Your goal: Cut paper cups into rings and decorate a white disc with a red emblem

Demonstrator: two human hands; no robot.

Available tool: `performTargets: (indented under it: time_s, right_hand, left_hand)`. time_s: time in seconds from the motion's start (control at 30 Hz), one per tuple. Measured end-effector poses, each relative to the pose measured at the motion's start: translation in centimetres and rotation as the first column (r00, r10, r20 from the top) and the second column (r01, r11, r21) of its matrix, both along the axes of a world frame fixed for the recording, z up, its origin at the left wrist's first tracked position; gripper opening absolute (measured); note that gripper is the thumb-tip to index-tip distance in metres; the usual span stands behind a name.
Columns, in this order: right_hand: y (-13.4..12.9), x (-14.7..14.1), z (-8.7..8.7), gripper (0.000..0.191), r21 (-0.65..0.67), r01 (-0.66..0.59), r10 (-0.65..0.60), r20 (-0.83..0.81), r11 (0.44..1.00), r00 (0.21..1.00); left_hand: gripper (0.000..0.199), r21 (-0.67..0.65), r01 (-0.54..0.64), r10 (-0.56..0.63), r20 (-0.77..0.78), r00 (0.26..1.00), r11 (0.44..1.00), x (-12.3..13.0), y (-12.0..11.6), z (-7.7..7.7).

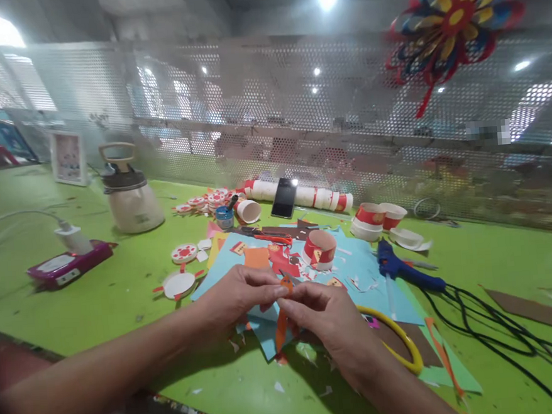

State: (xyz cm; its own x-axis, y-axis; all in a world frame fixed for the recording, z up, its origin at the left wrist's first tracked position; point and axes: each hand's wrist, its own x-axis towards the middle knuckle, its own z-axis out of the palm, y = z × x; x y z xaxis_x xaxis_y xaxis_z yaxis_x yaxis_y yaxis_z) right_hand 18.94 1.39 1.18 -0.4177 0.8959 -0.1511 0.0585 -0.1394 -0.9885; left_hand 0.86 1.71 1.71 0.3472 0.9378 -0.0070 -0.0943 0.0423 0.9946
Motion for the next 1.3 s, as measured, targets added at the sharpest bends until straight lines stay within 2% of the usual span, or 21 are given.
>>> performTargets:
  time_s: [0.2, 0.4, 0.7, 0.8, 0.83, 0.9, 0.97, 1.03, 1.13, 1.3]
  right_hand:
    - [0.1, 0.2, -0.2, 0.032, -0.013, -0.015, 0.015, 0.012, 1.0, 1.0]
    - [-0.5, -0.3, 0.8, 0.03, 0.076, -0.071, 0.063, 0.1, 0.995, 0.993]
    - [-0.4, -0.4, 0.9, 0.033, 0.083, -0.027, 0.02, 0.092, 0.996, 0.996]
    - [-0.4, -0.3, 1.0, 0.034, 0.094, -0.029, 0.022, 0.064, 0.995, 0.998]
    - [-0.3, -0.3, 1.0, 0.034, 0.103, -0.02, 0.014, 0.064, 0.995, 0.998]
    - [0.0, -0.1, 1.0, 0.033, 0.131, 0.007, -0.019, 0.087, 0.991, 0.996]
    - [0.5, 0.1, 0.9, 0.032, 0.186, 0.033, -0.059, 0.135, 0.982, 0.989]
    - [1.2, 0.3, 0.8, 0.031, 0.26, 0.055, -0.103, 0.178, 0.964, 0.979]
    - [2.1, 0.6, 0.7, 0.031, 0.32, 0.066, -0.143, 0.222, 0.945, 0.964]
    - [3.3, 0.5, 1.2, 0.032, 0.328, -0.002, -0.106, 0.31, 0.945, 0.945]
  left_hand:
    - [0.026, -0.027, 0.037, -0.036, 0.027, 0.999, 0.999, 0.0, -0.2, 0.2]
    - [0.023, -0.004, 0.022, -0.022, 0.024, 0.999, 1.0, -0.1, 0.0, 0.2]
    - [0.018, -0.035, 0.015, -0.015, 0.008, 1.0, 0.999, 0.1, 0.1, -0.1]
    - [0.017, -0.013, -0.073, 0.073, -0.016, 0.997, 0.997, -1.0, 0.6, 0.7]
    - [0.015, 0.029, -0.131, 0.13, 0.03, 0.991, 0.991, -1.6, 1.0, 1.1]
    - [0.01, 0.061, -0.261, 0.242, 0.219, 0.945, 0.963, -3.0, 1.8, 1.9]
    - [0.011, 0.051, -0.427, 0.387, 0.339, 0.858, 0.903, -4.3, 2.7, 2.7]
    - [0.014, 0.041, -0.544, 0.495, 0.36, 0.791, 0.838, -5.4, 3.3, 3.1]
    - [0.014, 0.068, -0.618, 0.55, 0.387, 0.74, 0.783, -6.4, 3.8, 3.5]
    - [0.02, 0.04, -0.705, 0.602, 0.488, 0.632, 0.708, -7.9, 3.7, 4.6]
